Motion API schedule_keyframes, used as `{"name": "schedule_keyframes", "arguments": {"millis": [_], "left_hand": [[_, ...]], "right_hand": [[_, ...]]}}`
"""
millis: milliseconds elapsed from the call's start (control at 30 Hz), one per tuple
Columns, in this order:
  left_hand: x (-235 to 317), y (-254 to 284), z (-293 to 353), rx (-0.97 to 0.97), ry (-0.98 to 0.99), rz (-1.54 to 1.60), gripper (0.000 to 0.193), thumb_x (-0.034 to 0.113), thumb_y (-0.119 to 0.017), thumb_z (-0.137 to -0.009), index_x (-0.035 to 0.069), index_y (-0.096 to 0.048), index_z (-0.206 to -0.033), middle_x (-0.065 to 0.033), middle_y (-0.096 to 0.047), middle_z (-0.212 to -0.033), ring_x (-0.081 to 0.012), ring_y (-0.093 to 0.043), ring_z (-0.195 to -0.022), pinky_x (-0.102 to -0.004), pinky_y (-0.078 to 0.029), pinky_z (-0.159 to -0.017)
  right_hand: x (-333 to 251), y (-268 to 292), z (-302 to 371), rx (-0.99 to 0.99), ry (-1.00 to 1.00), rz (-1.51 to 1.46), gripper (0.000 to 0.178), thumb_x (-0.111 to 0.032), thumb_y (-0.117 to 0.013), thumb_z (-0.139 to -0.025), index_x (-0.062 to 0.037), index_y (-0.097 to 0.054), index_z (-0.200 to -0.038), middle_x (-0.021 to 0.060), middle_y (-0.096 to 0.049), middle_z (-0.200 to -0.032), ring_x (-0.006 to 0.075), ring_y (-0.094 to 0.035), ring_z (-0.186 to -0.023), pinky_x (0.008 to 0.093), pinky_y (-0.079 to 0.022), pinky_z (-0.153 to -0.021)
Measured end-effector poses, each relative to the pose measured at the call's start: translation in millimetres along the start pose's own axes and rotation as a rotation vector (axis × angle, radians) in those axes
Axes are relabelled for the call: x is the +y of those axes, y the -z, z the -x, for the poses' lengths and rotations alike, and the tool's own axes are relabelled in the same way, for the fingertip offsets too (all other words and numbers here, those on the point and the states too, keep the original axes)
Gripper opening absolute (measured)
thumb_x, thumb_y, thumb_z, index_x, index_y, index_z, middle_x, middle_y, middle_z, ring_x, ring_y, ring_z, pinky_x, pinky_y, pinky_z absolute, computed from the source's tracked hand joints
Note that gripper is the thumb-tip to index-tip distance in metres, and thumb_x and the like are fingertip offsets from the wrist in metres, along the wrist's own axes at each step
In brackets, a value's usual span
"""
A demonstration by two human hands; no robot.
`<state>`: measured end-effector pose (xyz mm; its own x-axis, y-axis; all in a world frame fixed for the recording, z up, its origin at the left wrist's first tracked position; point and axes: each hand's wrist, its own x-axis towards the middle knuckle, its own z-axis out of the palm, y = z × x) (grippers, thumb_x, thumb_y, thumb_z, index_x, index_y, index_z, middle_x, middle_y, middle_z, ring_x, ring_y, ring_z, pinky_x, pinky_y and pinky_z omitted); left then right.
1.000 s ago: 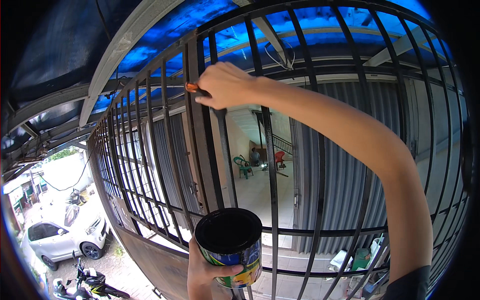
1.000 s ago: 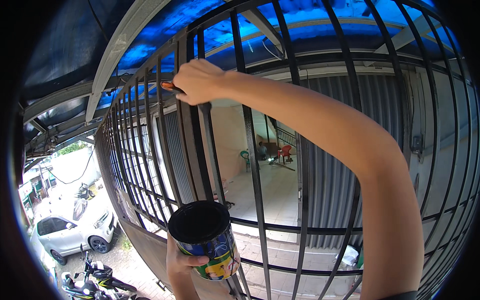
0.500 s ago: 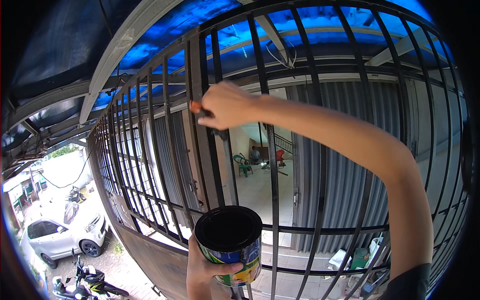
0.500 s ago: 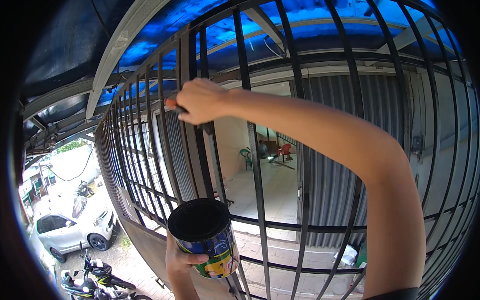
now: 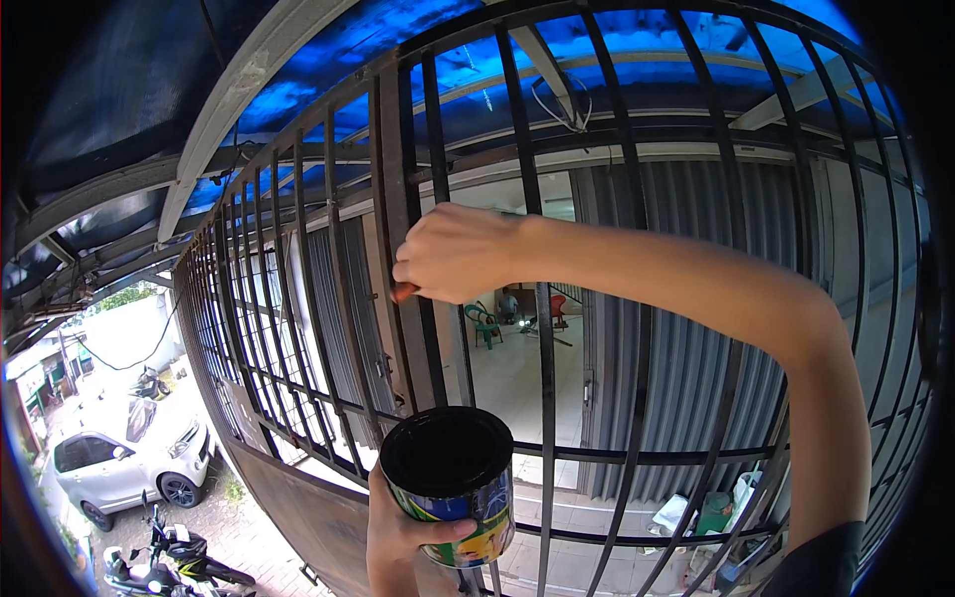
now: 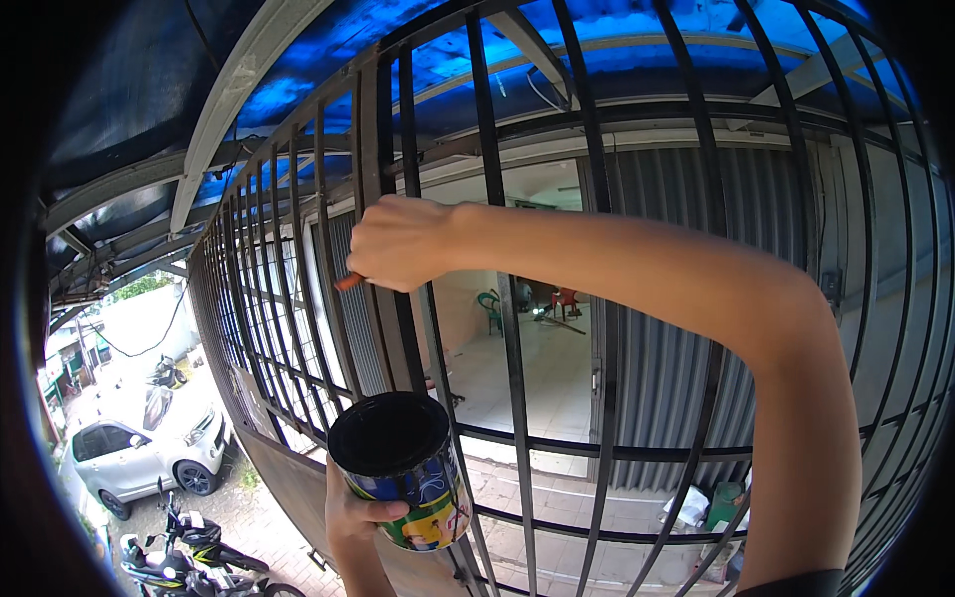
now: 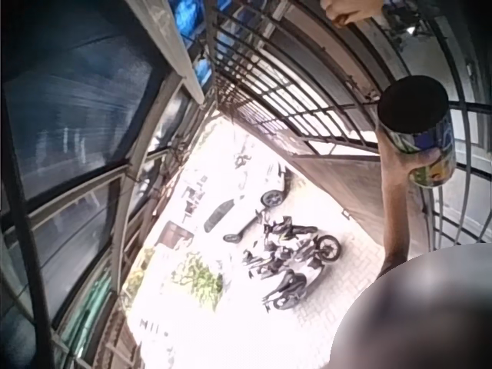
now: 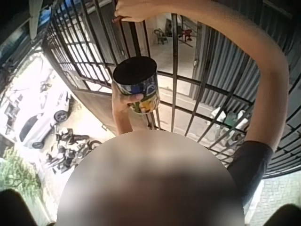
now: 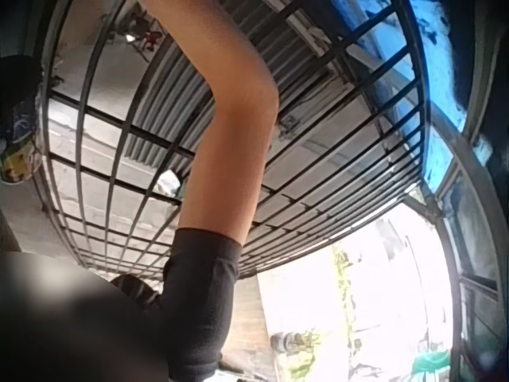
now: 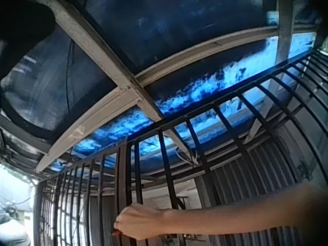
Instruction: The person paints a metal gate with a paint brush, applying paint from a paint can.
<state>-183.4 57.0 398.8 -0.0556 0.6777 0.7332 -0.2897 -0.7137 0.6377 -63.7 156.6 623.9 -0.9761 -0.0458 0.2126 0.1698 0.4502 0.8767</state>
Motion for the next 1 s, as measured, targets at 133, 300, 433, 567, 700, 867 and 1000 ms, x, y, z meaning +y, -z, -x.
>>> {"name": "schedule_keyframes", "arguments": {"millis": [133, 300, 433, 567, 700, 867, 1000], "left_hand": [[5, -8, 4, 0.028, -0.013, 0.012, 0.077, 0.015, -0.082, -0.038, -0.006, -0.052, -0.106, -0.0135, -0.062, -0.095, -0.0217, -0.061, -0.085, -0.0316, -0.049, -0.078], [5, -13, 5, 0.02, -0.013, 0.009, 0.077, 0.016, -0.082, -0.038, -0.006, -0.052, -0.106, -0.0134, -0.062, -0.095, -0.0218, -0.061, -0.085, -0.0314, -0.049, -0.078], [2, -12, 4, 0.028, -0.027, -0.001, 0.077, 0.016, -0.082, -0.038, -0.006, -0.052, -0.106, -0.0137, -0.062, -0.095, -0.0214, -0.061, -0.084, -0.0315, -0.049, -0.078], [1, -8, 2, -0.005, -0.012, -0.007, 0.078, 0.016, -0.083, -0.037, -0.006, -0.052, -0.106, -0.0136, -0.062, -0.095, -0.0216, -0.061, -0.085, -0.0318, -0.049, -0.078], [2, -8, 4, 0.003, -0.008, 0.003, 0.079, 0.015, -0.083, -0.037, -0.006, -0.052, -0.107, -0.0134, -0.062, -0.095, -0.022, -0.061, -0.086, -0.0319, -0.05, -0.078], [2, -12, 6, 0.026, 0.003, 0.016, 0.08, 0.015, -0.083, -0.037, -0.006, -0.051, -0.107, -0.0134, -0.062, -0.096, -0.0219, -0.061, -0.086, -0.0319, -0.05, -0.078], [1, -10, 4, 0.005, 0.009, 0.006, 0.08, 0.015, -0.083, -0.037, -0.006, -0.051, -0.108, -0.0135, -0.062, -0.096, -0.0218, -0.061, -0.086, -0.0318, -0.049, -0.079]], "right_hand": [[21, 22, 2, 0.051, -0.307, -0.143, 0.021, -0.021, -0.056, -0.08, -0.001, -0.062, -0.076, 0.0092, -0.061, -0.068, 0.0269, -0.06, -0.064, 0.0364, -0.049, -0.057], [72, 33, -4, 0.377, -0.287, 0.162, 0.021, -0.022, -0.056, -0.08, -0.0029, -0.06, -0.076, 0.0092, -0.061, -0.075, 0.0258, -0.061, -0.07, 0.0373, -0.049, -0.06], [52, 17, -12, 0.123, -0.107, 0.279, 0.014, -0.018, -0.053, -0.079, -0.0058, -0.059, -0.081, 0.0055, -0.059, -0.074, 0.0229, -0.06, -0.073, 0.0342, -0.05, -0.061], [6, 1, 1, -0.032, 0.042, 0.133, 0.019, -0.02, -0.051, -0.081, -0.0039, -0.06, -0.076, 0.0086, -0.059, -0.07, 0.0239, -0.06, -0.072, 0.0356, -0.05, -0.059], [28, 5, 1, 0.165, -0.211, -0.143, 0.023, -0.024, -0.054, -0.082, -0.0032, -0.061, -0.073, 0.0104, -0.06, -0.069, 0.025, -0.061, -0.065, 0.0375, -0.048, -0.057], [77, 28, -6, 0.279, -0.382, 0.044, 0.021, -0.024, -0.059, -0.079, -0.0042, -0.062, -0.075, 0.0087, -0.061, -0.069, 0.0254, -0.061, -0.061, 0.0377, -0.048, -0.056], [79, 19, -15, 0.361, -0.167, 0.225, 0.017, -0.02, -0.054, -0.081, -0.0054, -0.062, -0.079, 0.0079, -0.062, -0.076, 0.0232, -0.061, -0.071, 0.0365, -0.05, -0.058]]}}
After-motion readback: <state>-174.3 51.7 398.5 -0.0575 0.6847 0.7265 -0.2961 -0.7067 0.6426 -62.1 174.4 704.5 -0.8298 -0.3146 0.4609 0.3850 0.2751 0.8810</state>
